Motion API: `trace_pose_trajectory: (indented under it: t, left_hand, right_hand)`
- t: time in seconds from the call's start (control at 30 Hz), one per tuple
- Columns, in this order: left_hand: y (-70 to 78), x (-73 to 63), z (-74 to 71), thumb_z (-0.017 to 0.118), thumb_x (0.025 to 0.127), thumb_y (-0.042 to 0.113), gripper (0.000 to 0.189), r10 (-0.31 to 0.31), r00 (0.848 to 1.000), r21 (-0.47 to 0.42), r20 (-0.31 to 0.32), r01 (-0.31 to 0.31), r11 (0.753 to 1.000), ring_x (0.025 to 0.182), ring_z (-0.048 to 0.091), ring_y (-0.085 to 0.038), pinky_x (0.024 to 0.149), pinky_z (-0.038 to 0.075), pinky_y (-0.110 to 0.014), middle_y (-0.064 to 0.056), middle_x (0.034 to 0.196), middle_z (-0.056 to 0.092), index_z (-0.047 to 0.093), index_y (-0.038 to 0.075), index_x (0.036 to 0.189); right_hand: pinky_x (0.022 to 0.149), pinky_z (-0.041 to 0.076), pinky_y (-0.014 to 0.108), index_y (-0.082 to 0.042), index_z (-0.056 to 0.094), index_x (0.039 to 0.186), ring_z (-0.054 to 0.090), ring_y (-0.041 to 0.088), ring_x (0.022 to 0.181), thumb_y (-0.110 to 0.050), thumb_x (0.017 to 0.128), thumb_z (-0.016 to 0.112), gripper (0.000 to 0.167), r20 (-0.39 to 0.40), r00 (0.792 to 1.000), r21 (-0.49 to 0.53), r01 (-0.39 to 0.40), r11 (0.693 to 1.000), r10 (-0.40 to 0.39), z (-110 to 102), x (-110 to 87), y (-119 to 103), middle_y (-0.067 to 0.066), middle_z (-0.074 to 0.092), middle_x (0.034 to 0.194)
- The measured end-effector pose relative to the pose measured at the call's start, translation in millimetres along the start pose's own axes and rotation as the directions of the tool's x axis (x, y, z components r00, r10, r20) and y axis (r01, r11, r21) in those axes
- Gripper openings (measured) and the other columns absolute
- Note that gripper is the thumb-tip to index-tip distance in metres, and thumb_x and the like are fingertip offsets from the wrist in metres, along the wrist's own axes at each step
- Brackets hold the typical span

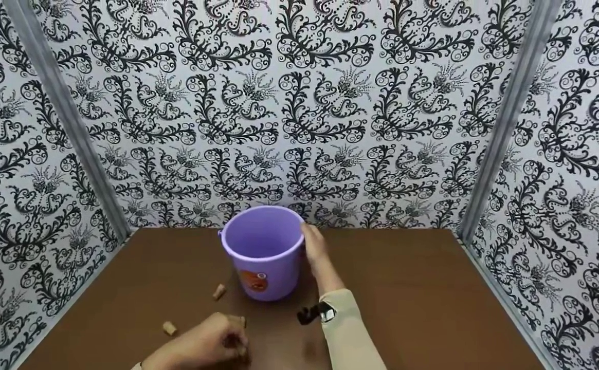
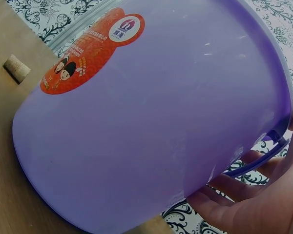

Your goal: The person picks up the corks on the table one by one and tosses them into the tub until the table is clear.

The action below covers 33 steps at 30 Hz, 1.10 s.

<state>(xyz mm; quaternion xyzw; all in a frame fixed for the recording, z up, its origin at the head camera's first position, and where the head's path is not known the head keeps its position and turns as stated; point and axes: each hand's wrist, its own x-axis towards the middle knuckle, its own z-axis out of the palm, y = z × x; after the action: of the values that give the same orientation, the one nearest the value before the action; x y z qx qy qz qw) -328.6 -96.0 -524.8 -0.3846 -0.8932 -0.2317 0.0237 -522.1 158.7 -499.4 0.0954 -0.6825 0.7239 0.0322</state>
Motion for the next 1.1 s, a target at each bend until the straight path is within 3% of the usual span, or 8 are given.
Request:
trace_pose_trajectory:
  t: [0.17, 0.27, 0.43, 0.5, 0.63, 0.73, 0.9, 1.1]
  left_hand:
    - [-5.3, 8.8, -17.1, 0.078, 0.079, -0.006, 0.018, 0.003, 0.998, -0.081, -0.055, -0.008, 0.997, 0.083, 0.061, 0.003, 0.073, 0.053, -0.010, 0.002, 0.089, 0.074, 0.079, 0.010, 0.089]
    - [-7.3, 12.9, -26.7, 0.078, 0.080, -0.006, 0.020, -0.028, 0.997, -0.120, -0.076, 0.018, 0.993, 0.085, 0.062, 0.003, 0.083, 0.056, -0.017, 0.004, 0.090, 0.074, 0.081, 0.011, 0.090]
    - [-11.5, 17.5, -43.5, 0.077, 0.078, -0.007, 0.023, -0.067, 0.992, -0.159, -0.106, 0.049, 0.986, 0.085, 0.065, 0.003, 0.085, 0.061, -0.024, 0.004, 0.091, 0.072, 0.081, 0.011, 0.092]
    - [-14.3, 18.5, -49.8, 0.075, 0.079, -0.010, 0.024, -0.076, 0.991, -0.184, -0.113, 0.054, 0.981, 0.084, 0.067, 0.000, 0.078, 0.064, -0.025, 0.001, 0.091, 0.073, 0.081, 0.008, 0.093]
    - [-20.6, 17.9, -62.4, 0.075, 0.080, -0.010, 0.023, -0.107, 0.979, -0.194, -0.171, 0.073, 0.978, 0.084, 0.069, -0.006, 0.078, 0.065, -0.026, -0.001, 0.092, 0.076, 0.081, 0.006, 0.094]
    - [-23.2, 18.4, -73.2, 0.075, 0.080, -0.010, 0.022, -0.121, 0.954, -0.193, -0.275, 0.069, 0.979, 0.084, 0.070, -0.012, 0.077, 0.064, -0.028, -0.004, 0.092, 0.076, 0.081, 0.004, 0.096]
    - [-22.2, 26.0, -90.6, 0.078, 0.082, -0.010, 0.022, -0.152, 0.883, -0.181, -0.444, 0.078, 0.980, 0.085, 0.073, -0.019, 0.079, 0.065, -0.027, -0.005, 0.096, 0.075, 0.080, 0.003, 0.100]
    - [-19.4, 34.9, -98.3, 0.078, 0.083, -0.011, 0.021, -0.206, 0.827, -0.215, -0.523, 0.105, 0.971, 0.087, 0.074, -0.013, 0.082, 0.065, -0.027, -0.006, 0.097, 0.073, 0.080, 0.002, 0.099]
  right_hand:
    - [0.126, 0.030, 0.055, 0.012, 0.050, 0.146, 0.049, 0.046, 0.139, -0.028, 0.115, 0.038, 0.052, -0.014, 1.000, 0.000, 0.008, 1.000, -0.008, -2.1, 1.7, 3.7, 0.036, 0.055, 0.144]
    - [0.127, 0.028, 0.057, 0.012, 0.050, 0.146, 0.048, 0.047, 0.140, -0.029, 0.115, 0.038, 0.053, -0.018, 1.000, -0.005, 0.018, 1.000, -0.018, -2.9, 2.0, 3.7, 0.036, 0.055, 0.145]
    - [0.127, 0.027, 0.057, 0.011, 0.051, 0.145, 0.047, 0.045, 0.140, -0.030, 0.115, 0.036, 0.052, 0.000, 0.999, -0.017, 0.034, 0.999, -0.034, -2.2, 2.3, 4.0, 0.035, 0.054, 0.143]
    - [0.124, 0.030, 0.053, 0.010, 0.052, 0.143, 0.048, 0.042, 0.138, -0.029, 0.115, 0.036, 0.051, -0.006, 1.000, -0.015, 0.022, 1.000, -0.023, -1.4, 1.1, 4.2, 0.034, 0.055, 0.141]
    - [0.108, 0.041, 0.042, 0.010, 0.052, 0.143, 0.053, 0.042, 0.130, -0.031, 0.116, 0.035, 0.052, -0.015, 1.000, -0.008, -0.012, 1.000, 0.012, 1.7, -2.2, 2.7, 0.035, 0.057, 0.138]
    - [0.101, 0.044, 0.037, 0.010, 0.051, 0.144, 0.055, 0.043, 0.128, -0.032, 0.116, 0.035, 0.053, -0.011, 1.000, -0.013, -0.020, 1.000, 0.020, 3.5, -2.5, 1.5, 0.035, 0.057, 0.137]
    - [0.116, 0.038, 0.048, 0.010, 0.049, 0.147, 0.050, 0.046, 0.136, -0.031, 0.116, 0.035, 0.053, -0.009, 1.000, -0.015, -0.005, 1.000, 0.005, 2.9, -0.5, -2.4, 0.035, 0.054, 0.143]
    - [0.122, 0.033, 0.055, 0.014, 0.046, 0.147, 0.046, 0.050, 0.140, -0.028, 0.116, 0.032, 0.053, 0.003, 1.000, -0.020, -0.018, 1.000, 0.018, 2.4, -3.2, -9.2, 0.039, 0.050, 0.145]
